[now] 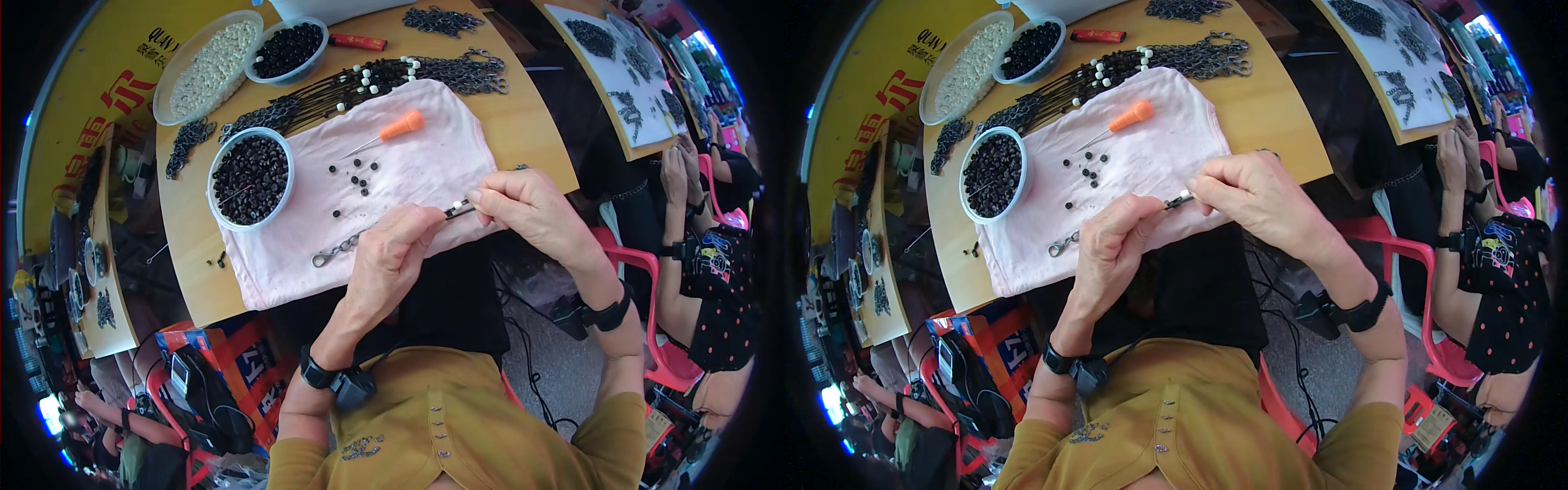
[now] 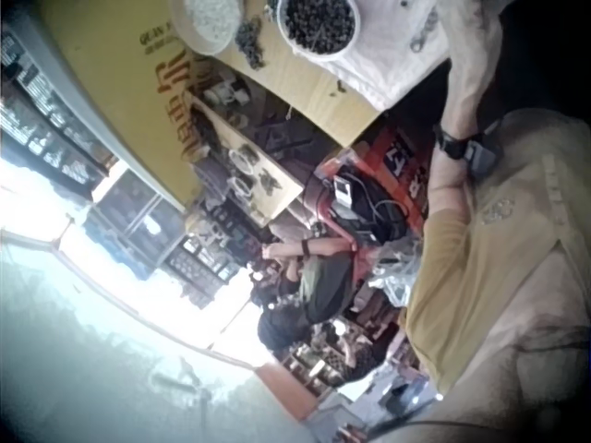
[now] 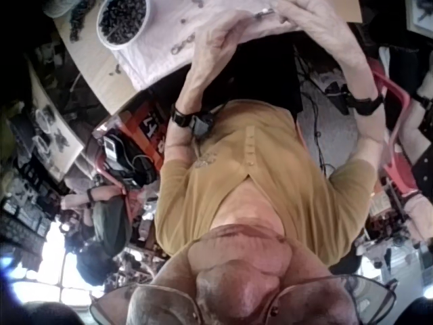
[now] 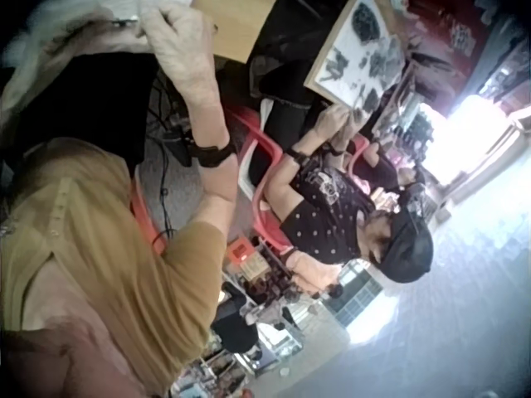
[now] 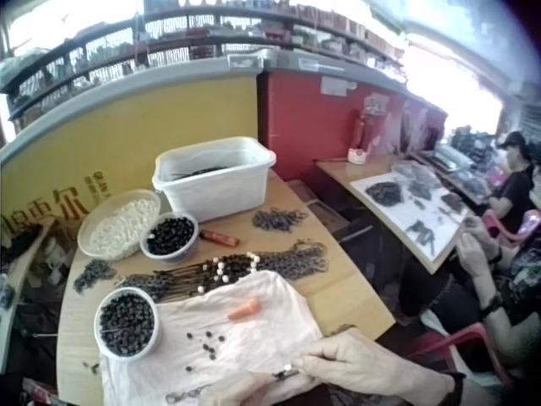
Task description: Threading and assembling small black and white beads onto strings to create beaded items.
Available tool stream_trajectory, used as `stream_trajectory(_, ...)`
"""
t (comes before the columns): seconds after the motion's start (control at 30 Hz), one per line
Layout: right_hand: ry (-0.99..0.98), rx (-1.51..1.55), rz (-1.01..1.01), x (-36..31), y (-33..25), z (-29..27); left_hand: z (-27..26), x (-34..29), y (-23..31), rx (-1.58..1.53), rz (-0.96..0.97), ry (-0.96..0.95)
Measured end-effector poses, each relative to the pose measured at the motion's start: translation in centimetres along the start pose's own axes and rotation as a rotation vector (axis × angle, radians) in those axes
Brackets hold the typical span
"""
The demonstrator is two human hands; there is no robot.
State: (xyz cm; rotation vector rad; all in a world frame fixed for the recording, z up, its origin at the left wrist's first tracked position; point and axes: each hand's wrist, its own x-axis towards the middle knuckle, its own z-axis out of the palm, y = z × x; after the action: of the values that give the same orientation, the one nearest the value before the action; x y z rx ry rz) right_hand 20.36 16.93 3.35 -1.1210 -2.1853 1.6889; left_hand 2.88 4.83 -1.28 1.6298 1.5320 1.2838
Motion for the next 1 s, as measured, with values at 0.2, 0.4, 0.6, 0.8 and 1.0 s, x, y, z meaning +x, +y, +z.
stream_trajectory(0.2,-0.036,0.054,-0.073,-0.9,-1.3,-0.7,-0.6,-0.7,-1.4,-0.577,-0.204,0.119)
stream_trajectory(0.4,0.3,-0.711,-0.585,0.2,2.2,0.6,-1.1,-0.3,0.3,-0.474,-0.259,0.184)
stream_trajectory(0.6,0.35,-0.5,-0.612,0.0,2.8,0.2,-1.6,0.1,0.8,-0.62,-0.312,0.169)
stream_trajectory(0.8,0.154,0.152,-0.378,-2.0,1.0,-2.7,-5.3,-1.4,3.1,-0.389,-0.283,0.075)
stream_trajectory(1.0,0.189,0.041,-0.375,-3.7,-2.0,-5.9,-11.4,-4.2,7.1,-0.117,-0.336,0.082)
